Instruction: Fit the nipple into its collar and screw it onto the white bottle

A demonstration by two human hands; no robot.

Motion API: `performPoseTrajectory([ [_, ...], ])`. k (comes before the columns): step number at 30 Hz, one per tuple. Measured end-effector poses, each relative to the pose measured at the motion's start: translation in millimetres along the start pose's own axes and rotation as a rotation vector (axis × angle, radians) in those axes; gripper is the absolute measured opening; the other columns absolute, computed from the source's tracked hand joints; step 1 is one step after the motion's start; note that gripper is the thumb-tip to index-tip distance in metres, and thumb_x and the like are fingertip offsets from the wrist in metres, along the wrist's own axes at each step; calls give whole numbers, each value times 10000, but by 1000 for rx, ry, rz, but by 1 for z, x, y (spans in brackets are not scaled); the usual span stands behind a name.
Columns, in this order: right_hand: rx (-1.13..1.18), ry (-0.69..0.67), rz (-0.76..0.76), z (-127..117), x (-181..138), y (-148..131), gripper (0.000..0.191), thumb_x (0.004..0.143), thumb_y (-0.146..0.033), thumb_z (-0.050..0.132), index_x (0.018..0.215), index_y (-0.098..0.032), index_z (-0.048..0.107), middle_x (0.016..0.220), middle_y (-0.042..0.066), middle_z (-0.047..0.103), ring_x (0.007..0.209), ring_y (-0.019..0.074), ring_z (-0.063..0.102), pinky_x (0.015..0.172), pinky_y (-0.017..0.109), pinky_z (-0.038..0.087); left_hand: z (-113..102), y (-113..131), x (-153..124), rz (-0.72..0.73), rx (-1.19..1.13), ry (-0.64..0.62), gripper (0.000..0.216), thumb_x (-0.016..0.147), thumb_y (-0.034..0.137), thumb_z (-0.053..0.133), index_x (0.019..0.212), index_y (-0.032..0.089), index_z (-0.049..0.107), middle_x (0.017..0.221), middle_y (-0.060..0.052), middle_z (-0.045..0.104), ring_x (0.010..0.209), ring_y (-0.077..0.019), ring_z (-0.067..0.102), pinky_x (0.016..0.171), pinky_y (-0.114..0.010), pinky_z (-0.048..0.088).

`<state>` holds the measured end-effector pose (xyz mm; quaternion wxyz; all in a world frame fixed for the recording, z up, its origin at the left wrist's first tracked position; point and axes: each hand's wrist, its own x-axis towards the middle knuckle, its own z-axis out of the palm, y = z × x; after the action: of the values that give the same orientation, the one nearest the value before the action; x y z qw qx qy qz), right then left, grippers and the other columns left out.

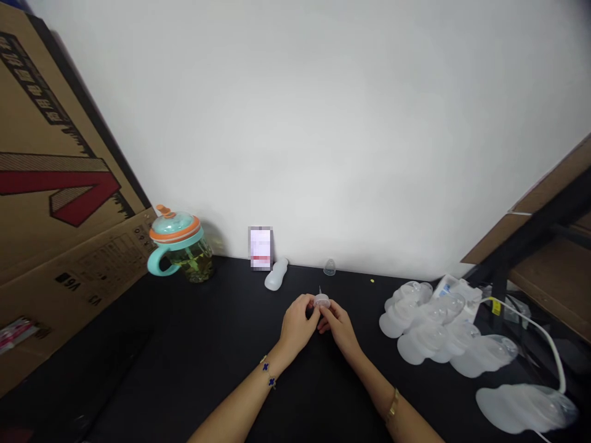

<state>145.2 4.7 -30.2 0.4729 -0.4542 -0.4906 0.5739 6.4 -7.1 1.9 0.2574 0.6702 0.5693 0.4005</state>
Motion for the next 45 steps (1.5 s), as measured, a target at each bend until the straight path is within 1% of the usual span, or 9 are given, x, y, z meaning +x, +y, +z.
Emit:
performPoseTrajectory([
  [6,-25,-1,-21,-1,1,3,429,769,-600,709,858,-184,654,624,-15,615,515,132,598,476,221,491,0,1,-1,2,30,7,145,906,286,505,841,208,609,806,3,589,770,-169,564,738,-290,407],
  [15,-36,-14,-10,0,-1,0,427,765,-610,698,820,-189,651,588,-18,607,510,139,594,491,235,492,1,1,-1,-2,39,21,133,880,283,513,772,211,543,760,24,543,728,-153,532,707,-276,396],
  [21,-46,-21,-36,-1,0,3,424,765,-596,705,898,-196,652,637,-21,617,524,143,597,482,238,483,-1,0,-2,50,110,35,98,872,267,513,804,214,560,784,16,560,748,-163,556,705,-285,396],
  [25,-59,-28,-50,-2,0,3,395,794,-582,693,869,-198,638,645,-18,617,529,141,602,486,239,490,0,-1,-2,65,120,45,127,896,285,497,844,219,593,810,-1,594,771,-175,582,714,-290,410],
  [28,-67,-27,-53,-2,-1,1,381,818,-570,678,880,-197,636,641,-17,619,529,139,600,491,239,500,0,-1,-1,46,102,19,177,922,324,487,872,220,620,834,-13,620,794,-182,599,728,-292,420],
  [33,-79,-4,-54,-1,-1,0,415,793,-604,688,847,-196,630,613,-24,603,511,139,594,484,240,501,-1,0,0,5,112,-24,186,920,327,497,841,213,621,818,-11,615,773,-177,591,717,-287,406],
  [41,-92,15,-46,-1,-1,2,467,769,-661,674,833,-201,629,598,-23,596,503,149,597,474,249,493,-1,1,0,-17,109,-17,182,896,333,508,768,213,553,767,10,565,728,-166,543,681,-286,365],
  [45,-101,17,-51,-1,-1,2,464,772,-658,676,818,-200,618,589,-23,594,505,150,601,478,249,498,-1,1,0,-26,94,-13,188,884,337,510,744,213,525,748,18,543,709,-159,520,662,-281,350],
])
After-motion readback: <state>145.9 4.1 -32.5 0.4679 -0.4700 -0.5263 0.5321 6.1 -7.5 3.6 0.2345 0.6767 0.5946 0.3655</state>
